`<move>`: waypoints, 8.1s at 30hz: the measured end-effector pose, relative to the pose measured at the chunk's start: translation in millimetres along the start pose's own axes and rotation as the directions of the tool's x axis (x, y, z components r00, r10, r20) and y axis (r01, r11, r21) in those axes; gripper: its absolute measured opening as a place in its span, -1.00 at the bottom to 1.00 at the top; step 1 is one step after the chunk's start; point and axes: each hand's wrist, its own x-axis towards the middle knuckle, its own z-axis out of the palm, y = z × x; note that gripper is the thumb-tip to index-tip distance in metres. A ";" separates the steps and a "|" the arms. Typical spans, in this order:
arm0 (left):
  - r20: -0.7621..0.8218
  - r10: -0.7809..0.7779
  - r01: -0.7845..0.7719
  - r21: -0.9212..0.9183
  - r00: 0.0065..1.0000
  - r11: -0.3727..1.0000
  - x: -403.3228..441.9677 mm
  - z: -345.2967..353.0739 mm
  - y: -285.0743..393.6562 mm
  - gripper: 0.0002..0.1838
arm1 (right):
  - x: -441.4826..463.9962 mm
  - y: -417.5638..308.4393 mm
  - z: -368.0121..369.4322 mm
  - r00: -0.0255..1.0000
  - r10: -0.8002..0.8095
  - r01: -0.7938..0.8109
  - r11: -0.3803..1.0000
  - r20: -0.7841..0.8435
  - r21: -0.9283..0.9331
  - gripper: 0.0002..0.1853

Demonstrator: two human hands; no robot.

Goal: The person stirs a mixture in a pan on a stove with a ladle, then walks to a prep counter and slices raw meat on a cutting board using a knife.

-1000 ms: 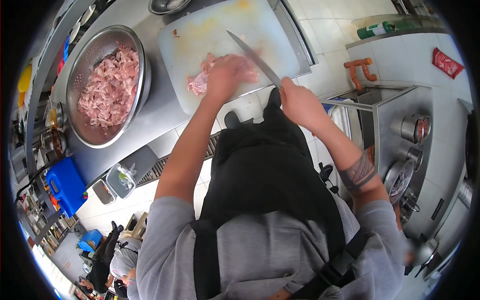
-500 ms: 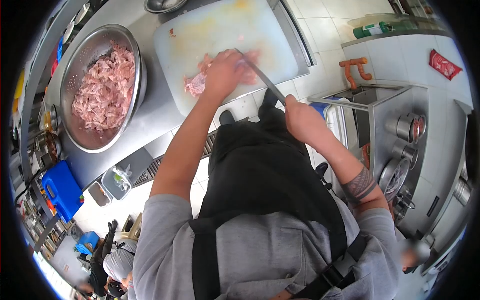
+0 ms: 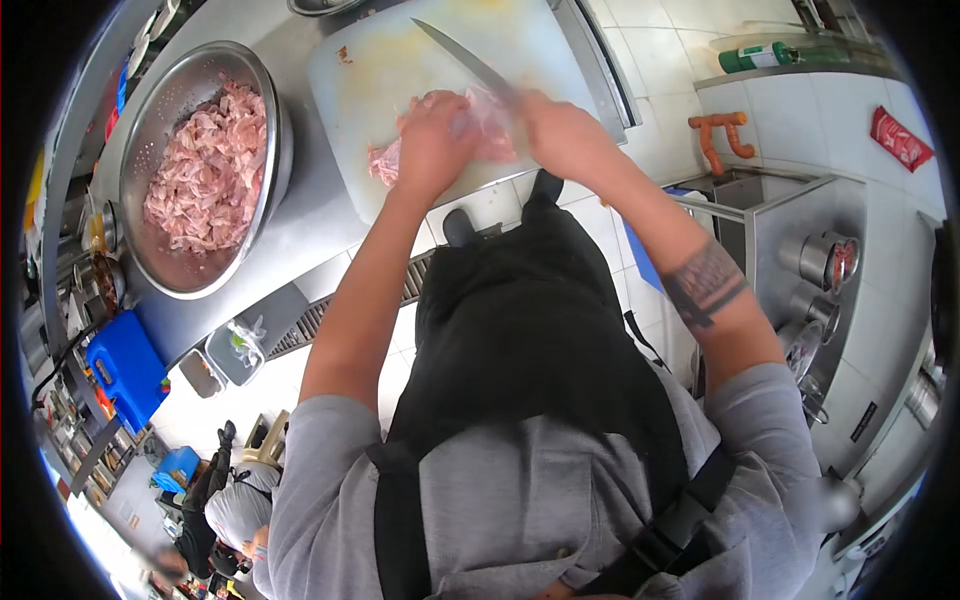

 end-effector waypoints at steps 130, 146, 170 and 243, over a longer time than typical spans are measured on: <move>-0.051 0.205 -0.200 0.081 0.977 0.976 -27.6 -22.5 0.2 -0.68 | -5.6 -13.0 60.3 0.999 -0.031 0.033 0.990 -0.016 0.137 -0.82; -0.086 0.252 -0.234 0.182 0.964 0.955 -9.5 -8.1 -12.9 -0.75 | -68.9 -0.3 33.6 0.999 0.053 -0.053 0.999 -0.006 0.004 -0.84; 0.195 -0.363 0.182 0.600 0.911 0.779 -9.8 -82.9 -10.1 -0.66 | -48.1 45.3 22.6 0.984 0.141 -0.140 0.990 -0.106 0.020 -0.84; -0.113 0.155 -0.143 0.107 0.981 0.984 -0.9 7.1 -7.8 -0.71 | -43.5 -1.2 35.9 0.995 0.045 -0.047 0.999 0.087 0.024 -0.82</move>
